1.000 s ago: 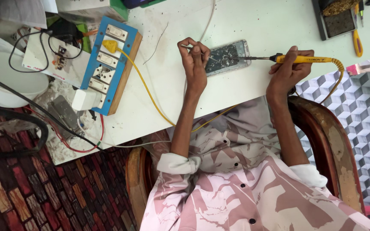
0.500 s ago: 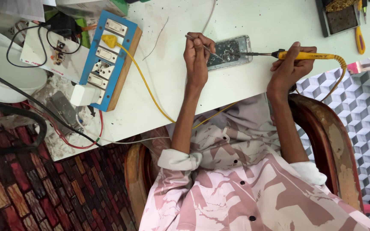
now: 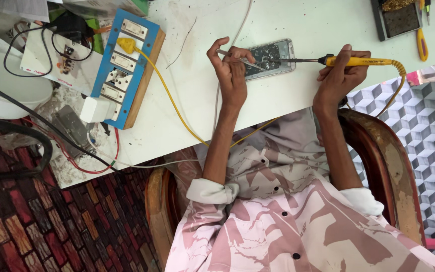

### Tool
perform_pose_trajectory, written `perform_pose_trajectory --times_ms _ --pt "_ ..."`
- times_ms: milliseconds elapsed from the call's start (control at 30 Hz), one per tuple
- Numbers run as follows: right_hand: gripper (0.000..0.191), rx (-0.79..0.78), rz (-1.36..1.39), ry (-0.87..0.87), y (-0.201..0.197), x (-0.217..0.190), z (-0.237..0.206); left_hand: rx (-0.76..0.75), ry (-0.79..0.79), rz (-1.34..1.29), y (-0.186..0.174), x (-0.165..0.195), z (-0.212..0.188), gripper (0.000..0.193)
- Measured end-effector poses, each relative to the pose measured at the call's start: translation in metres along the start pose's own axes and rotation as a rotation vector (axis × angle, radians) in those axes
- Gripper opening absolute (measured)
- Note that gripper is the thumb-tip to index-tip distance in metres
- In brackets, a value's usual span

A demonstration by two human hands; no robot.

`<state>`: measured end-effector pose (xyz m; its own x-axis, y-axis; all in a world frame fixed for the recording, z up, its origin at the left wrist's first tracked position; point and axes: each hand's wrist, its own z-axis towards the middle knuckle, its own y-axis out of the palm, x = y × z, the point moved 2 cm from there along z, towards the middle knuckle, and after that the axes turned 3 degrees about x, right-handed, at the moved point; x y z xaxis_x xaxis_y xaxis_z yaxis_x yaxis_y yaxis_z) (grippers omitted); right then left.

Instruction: The person sits at a repair workbench holding a soldering iron in the right hand and a small tool in the left, soldering components on a disassembled smartphone motherboard lying on the desk. They reposition the board and continue applying the iron to different points on the board throughout the episode.

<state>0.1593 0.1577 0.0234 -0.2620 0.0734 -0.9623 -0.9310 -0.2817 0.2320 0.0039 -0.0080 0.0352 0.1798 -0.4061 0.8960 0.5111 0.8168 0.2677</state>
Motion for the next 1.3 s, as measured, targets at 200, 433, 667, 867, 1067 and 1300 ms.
perform_pose_trajectory --times_ms 200,433,667,867,1067,1300 --pt "0.027 0.034 -0.018 0.032 0.000 0.001 -0.001 -0.018 -0.071 -0.020 -0.011 -0.005 0.005 0.033" --pt "0.027 0.026 -0.012 0.008 0.001 0.000 -0.002 -0.072 -0.120 -0.019 -0.012 -0.009 0.001 0.037" --pt "0.028 0.025 -0.008 0.022 0.000 0.001 -0.002 0.003 -0.119 -0.069 -0.015 -0.012 0.003 0.033" --pt "0.028 0.023 -0.031 0.012 -0.001 0.001 -0.003 -0.017 -0.095 -0.034 -0.012 -0.009 0.001 0.027" --pt "0.028 0.022 -0.024 0.003 -0.001 0.001 -0.002 0.006 -0.159 -0.053 -0.014 -0.011 0.004 0.021" --pt "0.026 0.013 -0.073 0.003 0.001 -0.001 -0.005 -0.037 -0.121 -0.082 -0.015 -0.016 0.012 0.027"
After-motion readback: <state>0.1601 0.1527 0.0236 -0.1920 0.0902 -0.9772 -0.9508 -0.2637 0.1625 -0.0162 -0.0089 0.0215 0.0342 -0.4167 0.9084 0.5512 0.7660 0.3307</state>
